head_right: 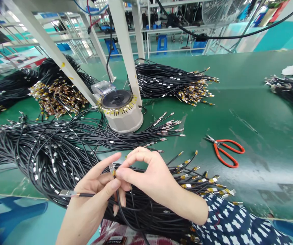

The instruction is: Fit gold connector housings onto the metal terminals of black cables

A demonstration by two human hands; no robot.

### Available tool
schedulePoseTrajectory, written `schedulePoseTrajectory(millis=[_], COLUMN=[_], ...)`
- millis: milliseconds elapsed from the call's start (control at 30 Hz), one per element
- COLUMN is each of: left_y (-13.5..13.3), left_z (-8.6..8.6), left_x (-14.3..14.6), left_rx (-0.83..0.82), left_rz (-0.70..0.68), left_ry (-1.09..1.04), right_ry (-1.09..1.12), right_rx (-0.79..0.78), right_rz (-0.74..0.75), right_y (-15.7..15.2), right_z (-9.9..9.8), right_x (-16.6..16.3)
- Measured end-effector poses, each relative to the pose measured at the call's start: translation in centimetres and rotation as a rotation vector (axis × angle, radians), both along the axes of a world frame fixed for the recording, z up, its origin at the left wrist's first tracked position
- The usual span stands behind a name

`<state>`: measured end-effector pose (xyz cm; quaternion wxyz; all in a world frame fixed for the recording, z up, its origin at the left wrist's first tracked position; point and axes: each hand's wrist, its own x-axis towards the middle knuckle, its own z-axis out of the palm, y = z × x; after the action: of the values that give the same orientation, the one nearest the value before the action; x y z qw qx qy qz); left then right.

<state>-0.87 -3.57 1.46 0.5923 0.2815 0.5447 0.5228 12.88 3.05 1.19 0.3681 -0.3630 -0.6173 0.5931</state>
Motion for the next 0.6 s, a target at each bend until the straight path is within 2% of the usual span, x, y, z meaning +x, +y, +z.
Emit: schedulePoseTrajectory(millis=[600], left_y=[-0.06], left_z=[0.25], left_x=[0.33], left_rx=[-0.005], left_rz=[-0.002], left_ry=[-0.029], right_ry=[-0.011], right_rx=[-0.01], right_rz=[-0.018], right_y=[-0.05], right_z=[-0.22], right_x=[-0.2])
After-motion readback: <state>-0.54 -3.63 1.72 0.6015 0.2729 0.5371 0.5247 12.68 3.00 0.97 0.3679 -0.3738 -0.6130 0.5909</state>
